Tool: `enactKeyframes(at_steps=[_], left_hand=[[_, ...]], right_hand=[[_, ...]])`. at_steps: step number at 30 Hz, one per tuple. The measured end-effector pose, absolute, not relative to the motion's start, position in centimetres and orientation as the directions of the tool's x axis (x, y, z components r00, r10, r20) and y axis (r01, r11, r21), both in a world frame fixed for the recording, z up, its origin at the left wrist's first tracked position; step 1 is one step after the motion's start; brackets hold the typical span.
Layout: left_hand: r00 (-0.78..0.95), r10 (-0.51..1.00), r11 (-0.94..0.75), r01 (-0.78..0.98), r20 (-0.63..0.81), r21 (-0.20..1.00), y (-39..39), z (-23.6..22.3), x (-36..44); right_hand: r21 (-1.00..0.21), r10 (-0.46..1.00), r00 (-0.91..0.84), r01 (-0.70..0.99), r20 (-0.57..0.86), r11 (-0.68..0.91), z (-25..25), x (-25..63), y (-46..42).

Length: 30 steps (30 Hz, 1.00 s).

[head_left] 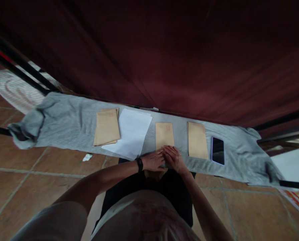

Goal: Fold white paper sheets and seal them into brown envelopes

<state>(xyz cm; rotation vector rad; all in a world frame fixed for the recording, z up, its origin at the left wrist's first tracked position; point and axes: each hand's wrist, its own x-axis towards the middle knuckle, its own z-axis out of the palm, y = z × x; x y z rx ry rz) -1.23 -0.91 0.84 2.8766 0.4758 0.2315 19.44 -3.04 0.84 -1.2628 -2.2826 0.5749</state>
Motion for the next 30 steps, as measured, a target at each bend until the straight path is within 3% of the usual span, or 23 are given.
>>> enactKeyframes(at_steps=[5,11,16,24,30], left_hand=[[0.936,0.325,-0.924,0.283,0.135,0.259,-0.9,0.8,-1.5],[0.933,0.332,-0.925,0.293,0.142,0.241,-0.8,1.2,-1.6],[0.948,0.303,-0.93,0.273,0.096,0.245,-0.6,1.5,-1.6],[0.942,0.331,-0.864,0.282,0.048,0.417,-0.2,2.4,-1.4],[0.944,0.323,-0.892,0.281,0.063,0.355,-0.4,2.1,-1.4]], right_hand=[[-0.41,0.802,-0.589,0.71,0.1,0.573,0.8,19.2,-0.1],[-0.297,0.807,-0.577,0.755,0.125,0.585,0.1,18.3,3.8],[-0.252,0.838,-0.512,0.799,0.189,0.546,-0.1,17.4,6.7],[-0.21,0.887,-0.408,0.868,0.215,0.45,-0.7,16.4,10.2],[-0.203,0.891,-0.384,0.878,0.241,0.433,-1.0,16.2,9.1]])
